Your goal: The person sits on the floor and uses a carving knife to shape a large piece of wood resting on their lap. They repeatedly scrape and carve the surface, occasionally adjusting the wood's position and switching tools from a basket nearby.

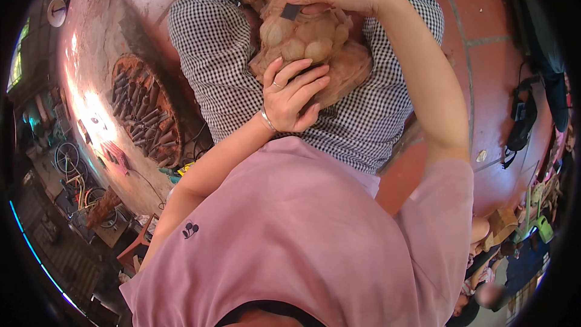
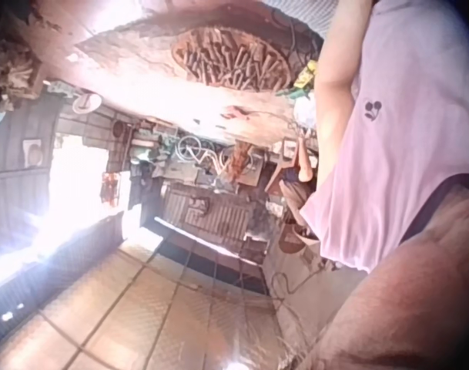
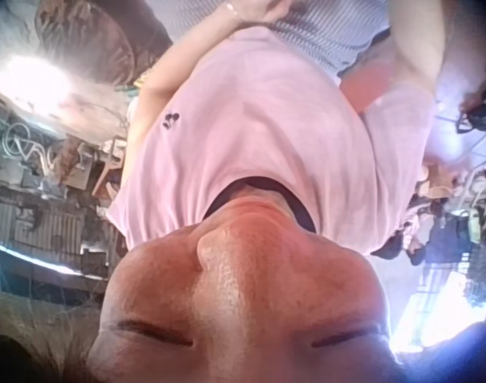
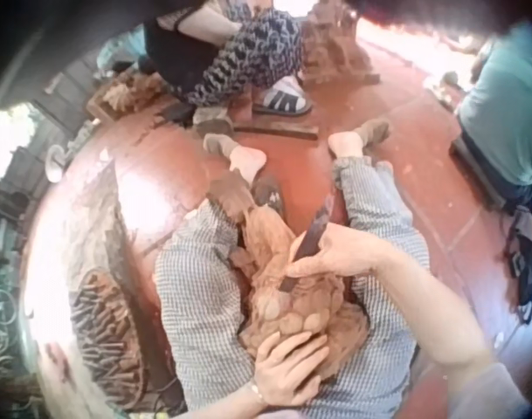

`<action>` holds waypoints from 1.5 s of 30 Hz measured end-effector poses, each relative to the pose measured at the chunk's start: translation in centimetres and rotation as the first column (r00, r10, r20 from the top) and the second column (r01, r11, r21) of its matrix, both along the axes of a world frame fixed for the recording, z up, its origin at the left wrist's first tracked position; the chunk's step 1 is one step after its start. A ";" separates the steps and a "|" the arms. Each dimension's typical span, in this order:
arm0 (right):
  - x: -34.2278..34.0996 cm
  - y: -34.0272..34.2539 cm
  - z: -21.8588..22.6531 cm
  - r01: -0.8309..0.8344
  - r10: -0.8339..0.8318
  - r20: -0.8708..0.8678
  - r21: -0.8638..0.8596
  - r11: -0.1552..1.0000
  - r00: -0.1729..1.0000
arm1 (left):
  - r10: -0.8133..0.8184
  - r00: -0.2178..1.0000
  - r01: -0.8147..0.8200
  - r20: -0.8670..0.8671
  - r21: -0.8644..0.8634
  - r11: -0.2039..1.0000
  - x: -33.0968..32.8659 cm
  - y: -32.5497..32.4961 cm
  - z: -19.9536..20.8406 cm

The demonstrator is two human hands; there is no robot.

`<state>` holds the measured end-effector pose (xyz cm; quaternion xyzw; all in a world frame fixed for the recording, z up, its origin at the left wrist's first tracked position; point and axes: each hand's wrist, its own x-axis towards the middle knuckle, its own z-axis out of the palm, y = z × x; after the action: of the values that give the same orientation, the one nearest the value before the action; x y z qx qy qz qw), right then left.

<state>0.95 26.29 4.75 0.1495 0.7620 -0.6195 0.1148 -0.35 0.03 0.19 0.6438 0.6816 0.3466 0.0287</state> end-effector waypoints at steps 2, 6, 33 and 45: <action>0.3 -0.6 0.3 -0.041 0.039 -0.099 -0.018 0.999 0.994 | -0.006 1.000 0.006 0.010 0.004 1.000 -0.1 0.0 -0.1; 0.6 -2.3 1.3 0.058 -0.046 -0.098 0.120 0.991 0.994 | 0.000 1.000 0.000 0.001 0.000 1.000 0.1 0.0 -0.1; 3.1 -4.7 -0.6 0.229 -0.212 -0.177 0.078 0.970 0.961 | -0.002 1.000 0.003 0.015 -0.010 1.000 0.3 0.0 0.0; 2.7 -2.6 0.3 0.125 -0.117 -0.080 0.103 0.987 0.990 | 0.003 1.000 -0.003 0.001 -0.007 1.000 0.3 -0.1 0.1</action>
<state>3.64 23.65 5.05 0.1785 0.7876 -0.5884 0.0408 -0.01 -0.03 0.28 0.6427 0.6836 0.3445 0.0308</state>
